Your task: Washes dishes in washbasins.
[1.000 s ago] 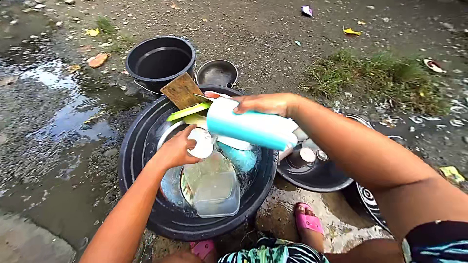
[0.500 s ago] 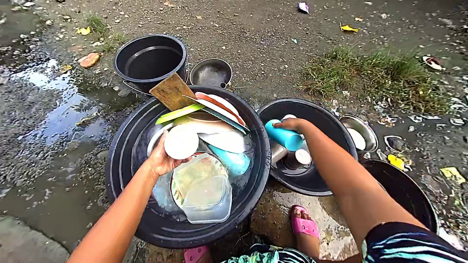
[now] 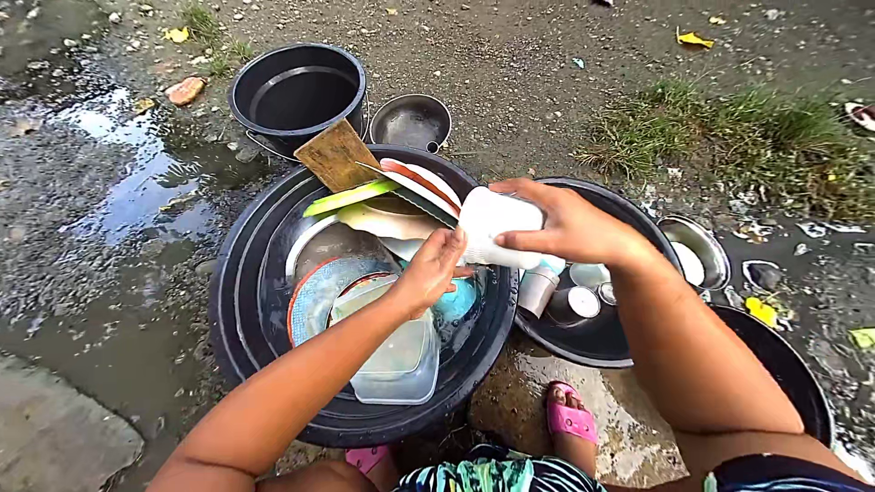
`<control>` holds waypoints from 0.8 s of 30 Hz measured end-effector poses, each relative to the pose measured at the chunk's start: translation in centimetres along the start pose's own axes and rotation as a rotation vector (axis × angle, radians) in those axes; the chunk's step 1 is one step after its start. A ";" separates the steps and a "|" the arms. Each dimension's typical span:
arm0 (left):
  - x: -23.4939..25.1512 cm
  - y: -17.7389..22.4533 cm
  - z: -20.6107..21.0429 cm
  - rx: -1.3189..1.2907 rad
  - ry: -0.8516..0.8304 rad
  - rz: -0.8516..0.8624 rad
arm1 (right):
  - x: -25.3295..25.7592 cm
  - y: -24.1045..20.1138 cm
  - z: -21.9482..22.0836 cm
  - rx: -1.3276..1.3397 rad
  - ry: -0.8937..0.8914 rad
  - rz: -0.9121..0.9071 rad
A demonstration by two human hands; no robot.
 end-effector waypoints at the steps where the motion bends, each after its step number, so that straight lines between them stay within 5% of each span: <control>1: 0.7 -0.9 0.1 0.138 -0.048 0.059 | -0.1 2.0 -0.9 -0.034 -0.036 0.079; 7: 2.8 -8.7 6.9 1.239 -0.663 0.488 | -3.3 21.4 0.7 -0.220 -0.221 0.771; 10: 3.8 -11.5 7.5 1.461 -0.747 0.372 | -3.7 23.8 1.8 -0.335 -0.314 0.851; 13: 4.6 -12.0 6.9 1.454 -0.634 0.378 | -2.4 20.5 0.4 -0.427 -0.236 0.842; 16: 4.5 -12.0 6.8 1.426 -0.575 0.479 | 0.3 13.4 1.5 -0.400 -0.247 0.576; 20: 3.5 -10.6 5.1 1.393 -0.540 0.584 | 0.8 4.4 9.7 -0.329 -0.634 0.250; 24: 1.3 -8.2 2.1 1.329 -0.437 0.796 | -0.5 4.2 15.8 -0.383 -0.860 0.177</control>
Point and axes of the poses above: each hand's wrist, its own x-axis towards the middle knuckle, its own z-axis out of the palm, y = z × x, the point moved 9 cm from there along x, towards the middle knuckle, and after that the axes turned 1 degree about y, right-handed, at the moved point
